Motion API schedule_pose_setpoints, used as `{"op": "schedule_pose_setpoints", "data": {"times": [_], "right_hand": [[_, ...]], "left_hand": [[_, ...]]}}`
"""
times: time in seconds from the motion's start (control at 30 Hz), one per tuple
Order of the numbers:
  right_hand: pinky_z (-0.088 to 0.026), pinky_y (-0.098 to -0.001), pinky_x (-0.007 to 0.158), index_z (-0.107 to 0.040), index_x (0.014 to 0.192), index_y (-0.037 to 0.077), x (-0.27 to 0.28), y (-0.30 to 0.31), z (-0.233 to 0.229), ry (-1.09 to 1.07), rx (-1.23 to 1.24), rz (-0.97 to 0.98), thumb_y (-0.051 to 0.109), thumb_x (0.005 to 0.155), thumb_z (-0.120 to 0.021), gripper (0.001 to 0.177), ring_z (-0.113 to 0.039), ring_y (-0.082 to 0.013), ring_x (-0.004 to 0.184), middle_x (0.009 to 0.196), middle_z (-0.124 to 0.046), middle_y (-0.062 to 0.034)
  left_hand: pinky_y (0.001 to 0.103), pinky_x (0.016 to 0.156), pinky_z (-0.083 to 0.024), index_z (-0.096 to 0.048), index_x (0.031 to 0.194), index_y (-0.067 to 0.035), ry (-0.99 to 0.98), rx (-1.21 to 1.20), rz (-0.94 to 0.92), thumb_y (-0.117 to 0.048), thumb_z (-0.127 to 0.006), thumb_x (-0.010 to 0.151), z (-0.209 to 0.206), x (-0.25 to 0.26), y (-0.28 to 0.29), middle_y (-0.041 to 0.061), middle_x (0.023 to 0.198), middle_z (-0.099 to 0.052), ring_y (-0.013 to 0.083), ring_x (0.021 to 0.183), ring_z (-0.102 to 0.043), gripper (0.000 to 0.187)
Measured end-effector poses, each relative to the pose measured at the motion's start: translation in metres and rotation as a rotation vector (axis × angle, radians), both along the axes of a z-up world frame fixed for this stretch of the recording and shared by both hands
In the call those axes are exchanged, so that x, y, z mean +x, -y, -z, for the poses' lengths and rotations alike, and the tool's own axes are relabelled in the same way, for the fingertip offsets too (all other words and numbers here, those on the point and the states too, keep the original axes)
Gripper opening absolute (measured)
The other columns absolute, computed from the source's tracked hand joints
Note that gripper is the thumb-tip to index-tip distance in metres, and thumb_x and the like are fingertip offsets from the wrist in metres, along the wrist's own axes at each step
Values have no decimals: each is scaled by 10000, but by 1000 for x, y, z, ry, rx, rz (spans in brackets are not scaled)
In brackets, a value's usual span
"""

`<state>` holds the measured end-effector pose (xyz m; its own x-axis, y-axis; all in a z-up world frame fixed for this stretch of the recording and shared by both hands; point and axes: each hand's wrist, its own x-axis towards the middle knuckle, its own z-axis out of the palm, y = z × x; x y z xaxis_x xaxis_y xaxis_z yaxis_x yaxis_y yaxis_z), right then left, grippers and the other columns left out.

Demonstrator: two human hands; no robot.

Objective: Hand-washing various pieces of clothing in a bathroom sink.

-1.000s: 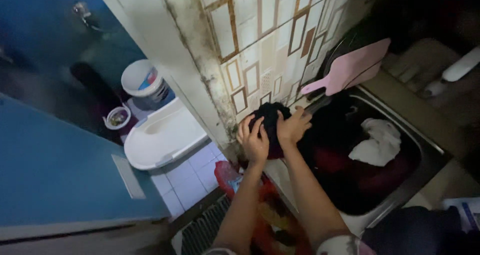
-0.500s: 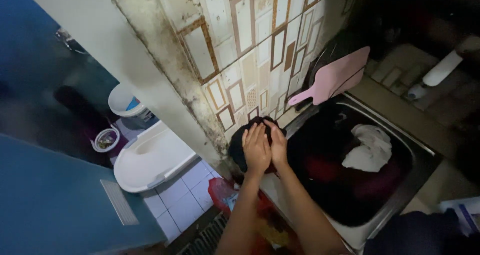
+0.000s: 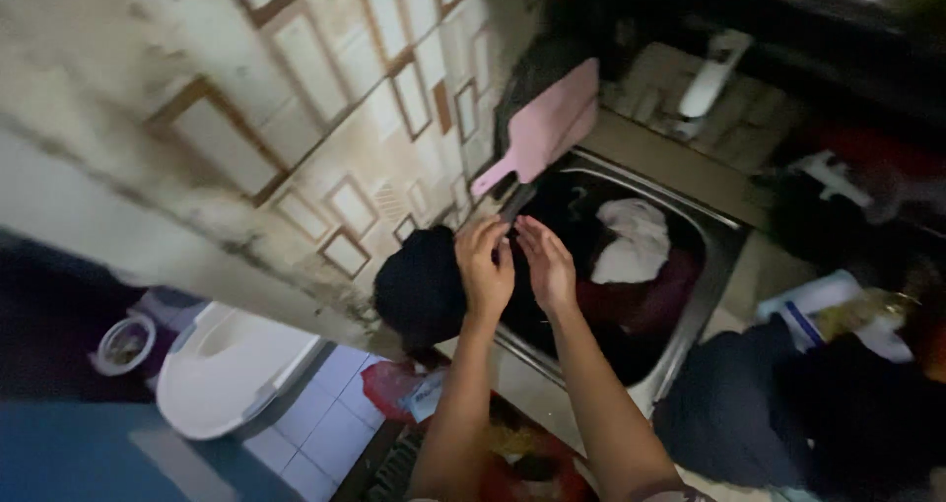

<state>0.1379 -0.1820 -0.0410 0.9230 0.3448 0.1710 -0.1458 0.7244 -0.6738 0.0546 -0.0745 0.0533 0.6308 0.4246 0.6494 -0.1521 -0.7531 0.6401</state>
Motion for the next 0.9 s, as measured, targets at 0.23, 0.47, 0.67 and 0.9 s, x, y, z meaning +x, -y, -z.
{"op": "schedule_pose_setpoints", "data": {"times": [0.23,0.47,0.67,0.9], "right_hand": [[-477,-405,1080,-579,1359,-49,27,105,7,-164,-277,274,186,1007,-623,426,-607,-273,1286,1386,-625,-145],[-478,-421,1106,-622,1410,62,44,197,61,-200,-1181,499,231,787,-770,663,-627,-317,1300,1413,-663,-153],[-201,-598,1180,-92,1632,187,40,207,144,-173,-1805,58,562,694,-917,1304,-171,-475,1506,1654,-77,-257],[-323,-534,1205,-168,1620,244,55,218,129,-353,-1621,44,514,601,-924,1297,-232,-475,1508,1686,-27,-255]], "left_hand": [[470,1046,-510,-715,1077,-62,-92,-236,311,-4,-652,909,84,74,77,133,1221,-721,361,1203,-654,188],[546,1083,-446,-627,1260,-105,-549,-141,352,-133,-757,852,136,116,127,184,1445,-516,422,1356,-467,429],[602,1104,-328,-86,1606,-123,-1259,5,258,-402,-803,908,188,133,164,322,1642,17,558,1479,-132,1039],[489,1075,-431,-308,1538,31,-1301,254,62,-538,-860,777,199,159,140,195,1578,-353,353,1341,-461,1099]]}}
